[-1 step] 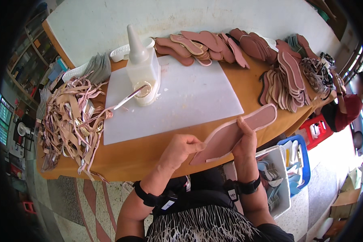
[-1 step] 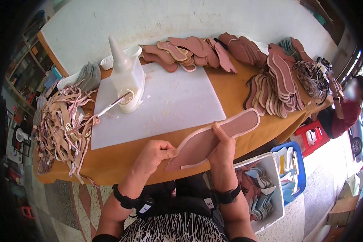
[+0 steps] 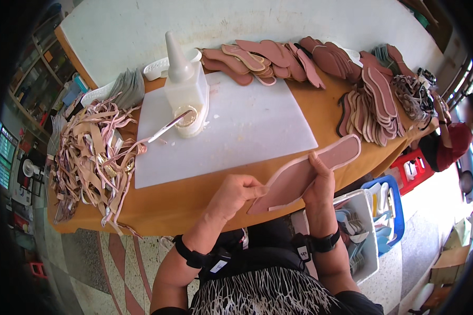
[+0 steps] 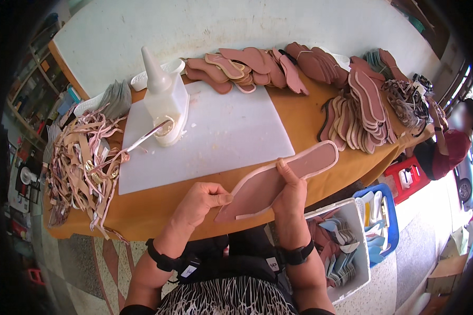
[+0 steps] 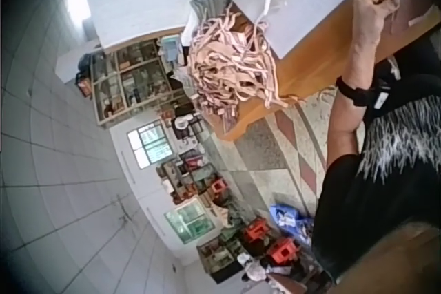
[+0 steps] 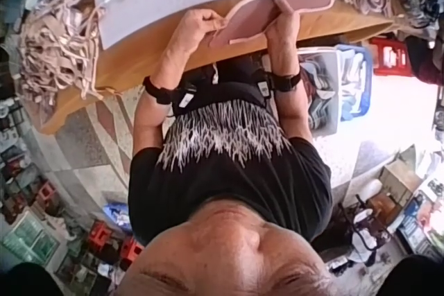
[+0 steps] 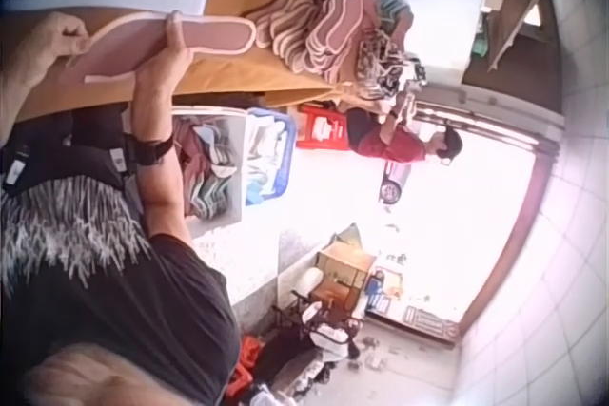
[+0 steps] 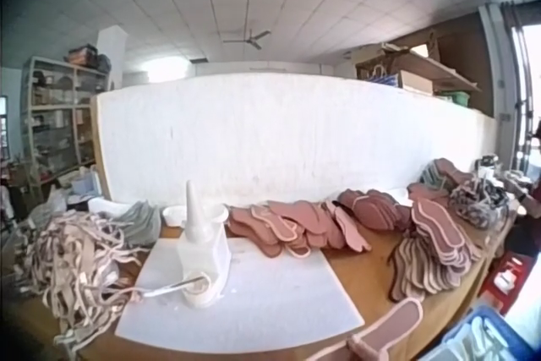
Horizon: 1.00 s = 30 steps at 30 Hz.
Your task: Apply adhesive to the edges of shoe insoles and sort components.
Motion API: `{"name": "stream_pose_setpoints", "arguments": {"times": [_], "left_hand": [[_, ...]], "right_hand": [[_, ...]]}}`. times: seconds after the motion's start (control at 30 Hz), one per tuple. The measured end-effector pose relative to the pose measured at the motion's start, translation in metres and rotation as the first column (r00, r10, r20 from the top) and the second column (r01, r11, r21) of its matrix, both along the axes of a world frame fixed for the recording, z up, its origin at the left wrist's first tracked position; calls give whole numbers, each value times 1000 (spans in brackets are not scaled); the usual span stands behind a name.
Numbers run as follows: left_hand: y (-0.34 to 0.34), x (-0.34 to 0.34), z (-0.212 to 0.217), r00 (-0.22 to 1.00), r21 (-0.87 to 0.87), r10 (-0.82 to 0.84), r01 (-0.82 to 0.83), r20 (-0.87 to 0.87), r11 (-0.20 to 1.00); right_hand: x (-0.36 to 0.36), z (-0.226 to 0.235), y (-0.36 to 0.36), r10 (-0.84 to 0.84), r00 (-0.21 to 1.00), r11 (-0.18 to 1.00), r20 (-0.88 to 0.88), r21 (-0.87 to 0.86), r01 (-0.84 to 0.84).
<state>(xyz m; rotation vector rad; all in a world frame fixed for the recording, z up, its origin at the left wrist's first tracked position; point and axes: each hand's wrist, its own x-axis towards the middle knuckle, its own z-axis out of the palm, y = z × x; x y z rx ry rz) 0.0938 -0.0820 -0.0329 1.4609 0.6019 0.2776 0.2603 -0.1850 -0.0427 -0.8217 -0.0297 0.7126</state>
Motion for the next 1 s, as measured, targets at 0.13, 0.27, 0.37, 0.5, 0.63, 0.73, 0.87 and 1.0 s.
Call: {"name": "stream_pose_setpoints", "arguments": {"times": [0.13,0.27,0.37,0.5,0.63,0.73,0.87,1.0], "left_hand": [[7,1,-8,992,-295,-36,70,120,953],[6,1,-8,992,-362,-13,58,125,930],[6,0,-15,995,-361,10,27,102,932],[4,-3,-12,995,-369,31,7,97,929],[0,-2,-1,996,-208,53,-38,69,977],[-5,-1,5,997,52,74,-74,14,996],[-11,0,-8,986,478,139,-164,89,863],[-24,2,-3,982,528,172,-186,77,829]], "right_hand": [[4,2,3,31,999,999,-32,18,-30],[5,0,1,20,1000,1000,-22,9,-20],[6,-3,3,19,1000,1000,-15,3,-19],[5,-5,3,-2,1000,1000,-30,11,3],[4,-5,3,-11,999,1000,-47,11,11],[3,-6,3,-24,999,999,-42,37,25],[2,-9,3,-33,999,999,-28,33,34],[3,-14,2,-108,994,994,-31,28,109]]}}
